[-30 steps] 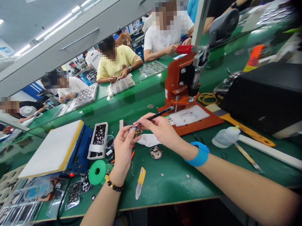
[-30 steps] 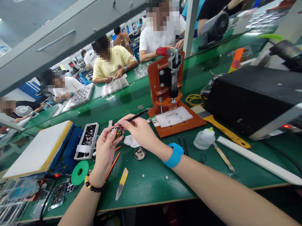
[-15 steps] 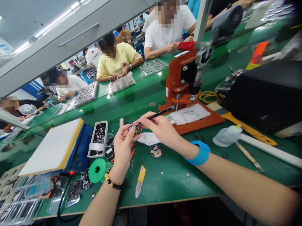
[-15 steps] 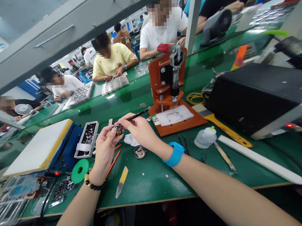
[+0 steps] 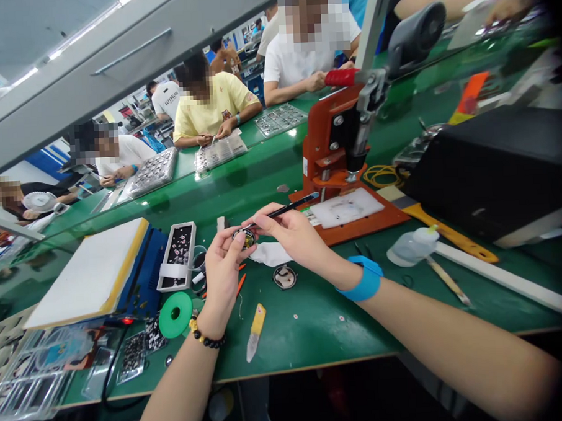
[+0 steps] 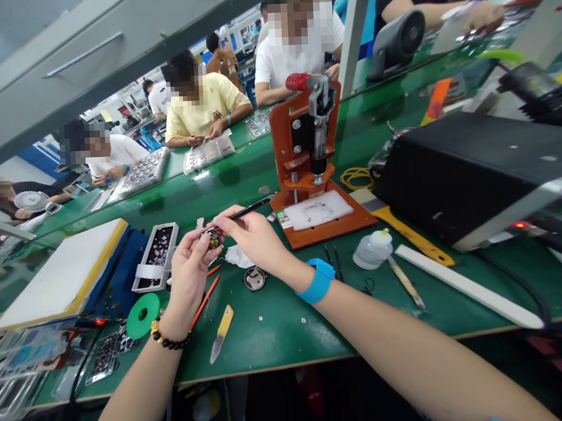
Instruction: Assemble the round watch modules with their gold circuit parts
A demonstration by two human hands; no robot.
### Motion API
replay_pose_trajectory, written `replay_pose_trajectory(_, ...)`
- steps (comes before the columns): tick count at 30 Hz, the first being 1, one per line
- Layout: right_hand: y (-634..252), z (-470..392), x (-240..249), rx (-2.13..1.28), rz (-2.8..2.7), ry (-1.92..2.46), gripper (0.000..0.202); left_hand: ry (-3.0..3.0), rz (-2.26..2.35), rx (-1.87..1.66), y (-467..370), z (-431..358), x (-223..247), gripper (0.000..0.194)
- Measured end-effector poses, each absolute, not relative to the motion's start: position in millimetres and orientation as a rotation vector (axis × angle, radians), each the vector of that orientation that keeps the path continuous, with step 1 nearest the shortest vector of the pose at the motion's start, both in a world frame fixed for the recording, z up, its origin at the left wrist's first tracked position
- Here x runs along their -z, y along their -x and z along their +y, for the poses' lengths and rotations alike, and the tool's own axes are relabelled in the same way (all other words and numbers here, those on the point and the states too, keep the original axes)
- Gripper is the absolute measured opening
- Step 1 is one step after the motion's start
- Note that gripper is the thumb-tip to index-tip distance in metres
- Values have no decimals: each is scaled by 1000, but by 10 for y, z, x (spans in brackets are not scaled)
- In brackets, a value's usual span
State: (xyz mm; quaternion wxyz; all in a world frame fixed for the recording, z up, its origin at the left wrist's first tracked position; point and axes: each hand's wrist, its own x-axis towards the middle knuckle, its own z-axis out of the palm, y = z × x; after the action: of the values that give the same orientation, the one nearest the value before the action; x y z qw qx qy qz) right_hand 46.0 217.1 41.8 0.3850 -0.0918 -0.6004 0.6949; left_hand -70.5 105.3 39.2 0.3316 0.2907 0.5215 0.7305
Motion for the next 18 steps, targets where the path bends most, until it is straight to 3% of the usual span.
replay_pose_trajectory(18, -459, 2176, -392, -1645, -1622, 277, 24, -762, 1395, -1912, 715, 1085, -395, 42)
